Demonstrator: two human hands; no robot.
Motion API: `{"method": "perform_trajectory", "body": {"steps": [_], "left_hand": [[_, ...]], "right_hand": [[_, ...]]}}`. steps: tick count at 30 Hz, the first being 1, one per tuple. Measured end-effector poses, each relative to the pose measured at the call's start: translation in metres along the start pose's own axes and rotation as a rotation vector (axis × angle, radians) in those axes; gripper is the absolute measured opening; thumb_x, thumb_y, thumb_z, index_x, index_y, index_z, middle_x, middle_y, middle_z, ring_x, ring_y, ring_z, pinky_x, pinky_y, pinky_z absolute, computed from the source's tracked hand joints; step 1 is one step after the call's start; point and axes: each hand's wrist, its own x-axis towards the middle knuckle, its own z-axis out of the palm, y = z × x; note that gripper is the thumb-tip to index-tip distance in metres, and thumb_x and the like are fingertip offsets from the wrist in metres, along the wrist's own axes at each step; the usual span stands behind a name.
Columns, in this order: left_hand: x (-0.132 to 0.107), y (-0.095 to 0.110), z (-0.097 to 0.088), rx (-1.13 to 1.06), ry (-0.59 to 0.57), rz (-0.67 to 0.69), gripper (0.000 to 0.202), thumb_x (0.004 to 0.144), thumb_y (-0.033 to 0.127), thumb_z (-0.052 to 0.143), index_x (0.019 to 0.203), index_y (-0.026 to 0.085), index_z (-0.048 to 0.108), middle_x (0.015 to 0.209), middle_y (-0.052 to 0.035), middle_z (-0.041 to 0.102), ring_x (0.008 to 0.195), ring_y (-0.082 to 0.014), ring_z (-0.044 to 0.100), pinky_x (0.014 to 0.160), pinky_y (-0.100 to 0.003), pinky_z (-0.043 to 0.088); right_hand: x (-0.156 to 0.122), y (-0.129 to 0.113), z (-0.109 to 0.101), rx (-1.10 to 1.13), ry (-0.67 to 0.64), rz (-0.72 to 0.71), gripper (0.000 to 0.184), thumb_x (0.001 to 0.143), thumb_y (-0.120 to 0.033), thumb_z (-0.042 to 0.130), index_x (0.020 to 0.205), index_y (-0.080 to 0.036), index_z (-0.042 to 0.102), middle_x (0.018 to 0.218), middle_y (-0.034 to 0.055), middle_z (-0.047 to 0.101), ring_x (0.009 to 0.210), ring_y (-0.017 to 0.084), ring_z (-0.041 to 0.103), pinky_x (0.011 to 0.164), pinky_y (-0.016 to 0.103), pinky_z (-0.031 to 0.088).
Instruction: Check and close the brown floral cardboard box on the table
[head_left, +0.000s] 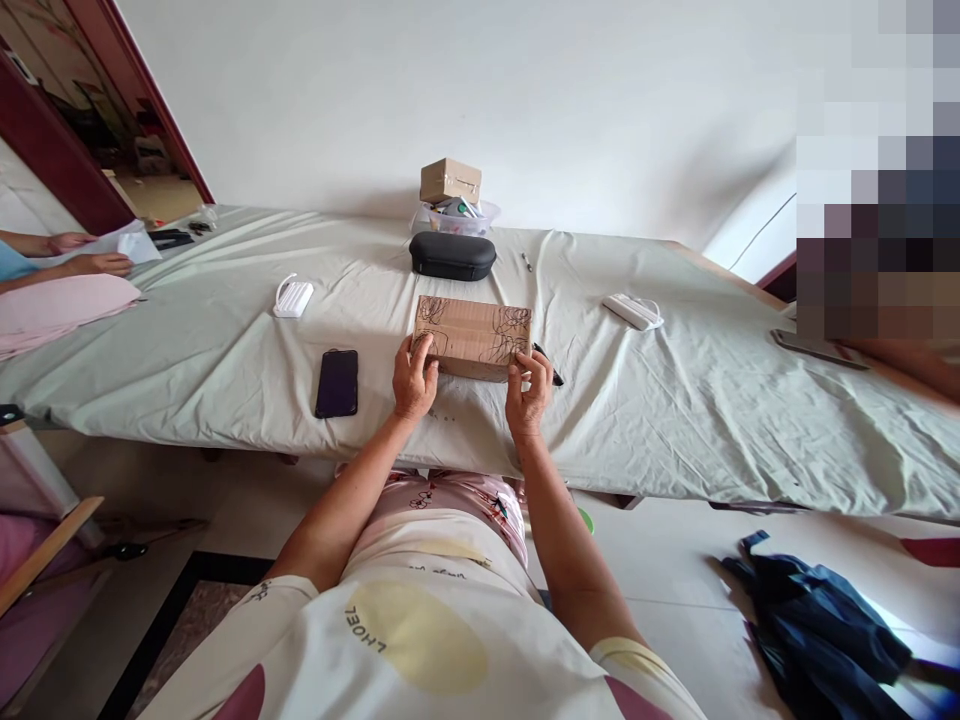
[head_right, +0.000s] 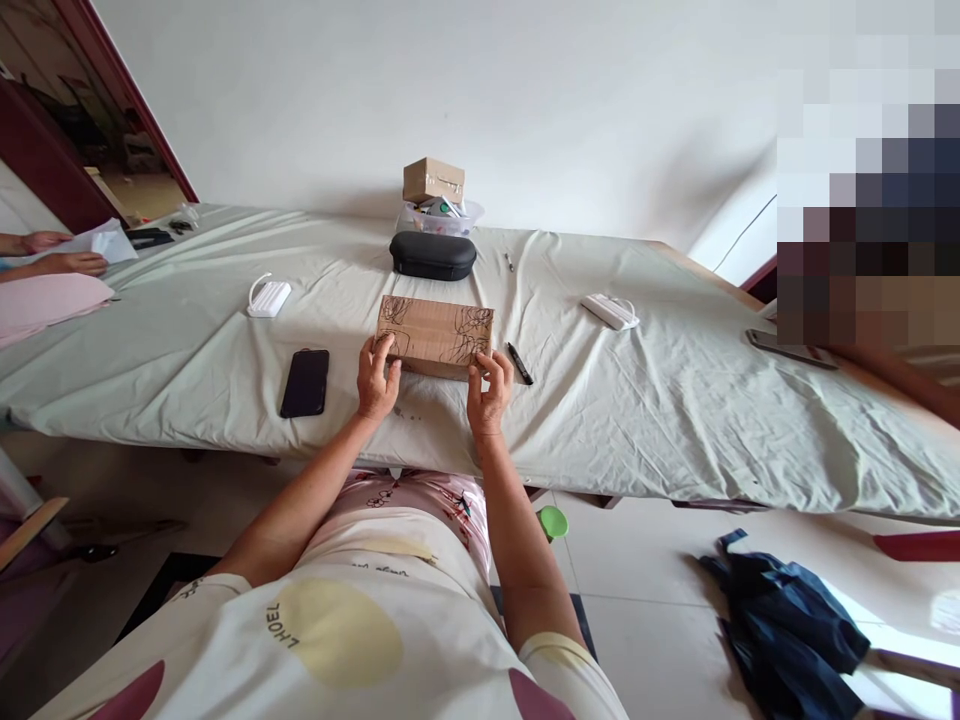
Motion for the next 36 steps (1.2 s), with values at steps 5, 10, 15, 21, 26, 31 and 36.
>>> {"method": "perform_trajectory", "body": {"steps": [5,10,15,21,26,31,36], "left_hand": [[0.010,0.018,0.002,-0.002,-0.002,-0.028,0.056,0.101,0.059,0.054,0.141,0.019,0.055,0.146,-0.0206,0.053,0.141,-0.0315,0.054,0.118,-0.047,0.047],[0.025,0.044,0.012,0.042,0.036,-0.197,0.075,0.083,0.070,0.076,0.133,0.019,0.053,0.138,-0.0209,0.055,0.130,-0.0358,0.059,0.104,-0.050,0.055],[0.034,0.054,0.021,0.056,0.077,-0.291,0.069,0.084,0.069,0.076,0.129,0.023,0.053,0.136,-0.0188,0.058,0.129,-0.0359,0.059,0.099,-0.050,0.058],[0.035,0.039,0.021,0.024,0.050,-0.231,0.050,0.100,0.059,0.060,0.134,0.023,0.057,0.139,-0.0181,0.061,0.130,-0.0326,0.061,0.102,-0.047,0.057],[0.035,0.019,0.023,-0.034,0.027,-0.161,0.046,0.108,0.050,0.044,0.141,0.022,0.059,0.142,-0.0172,0.061,0.133,-0.0277,0.061,0.115,-0.044,0.051],[0.025,0.002,0.022,-0.096,-0.028,-0.117,0.054,0.106,0.036,0.046,0.159,0.024,0.043,0.155,-0.0154,0.055,0.145,-0.0265,0.054,0.122,-0.043,0.046],[0.008,-0.018,0.027,-0.114,-0.072,-0.195,0.070,0.100,0.023,0.053,0.166,0.023,0.030,0.157,-0.0154,0.056,0.140,-0.0258,0.060,0.116,-0.040,0.051]], "right_hand": [[0.013,-0.013,0.000,-0.087,-0.039,-0.010,0.036,0.101,-0.054,0.054,0.118,-0.023,0.060,0.121,0.0132,0.062,0.125,0.029,0.058,0.105,0.052,0.053],[0.022,-0.036,0.020,-0.322,-0.016,0.127,0.059,0.090,-0.073,0.062,0.118,-0.021,0.055,0.124,0.0180,0.060,0.123,0.037,0.057,0.102,0.058,0.051],[0.027,-0.044,0.033,-0.344,-0.011,0.217,0.066,0.090,-0.080,0.054,0.119,-0.021,0.054,0.129,0.0203,0.056,0.123,0.038,0.055,0.102,0.059,0.049],[0.035,-0.024,0.024,-0.286,-0.053,0.163,0.048,0.099,-0.068,0.051,0.117,-0.024,0.062,0.118,0.0118,0.064,0.115,0.030,0.060,0.100,0.050,0.052],[0.041,-0.008,0.019,-0.162,-0.070,0.101,0.040,0.106,-0.049,0.040,0.117,-0.024,0.069,0.112,0.0089,0.068,0.110,0.025,0.064,0.099,0.044,0.053],[0.035,0.009,0.020,-0.061,-0.062,0.019,0.045,0.107,-0.043,0.035,0.129,-0.022,0.068,0.120,0.0114,0.070,0.115,0.024,0.064,0.105,0.044,0.052],[0.016,0.035,0.028,-0.075,-0.098,0.112,0.052,0.105,-0.043,0.036,0.146,-0.017,0.054,0.131,0.0163,0.068,0.112,0.022,0.064,0.098,0.041,0.055]]}}
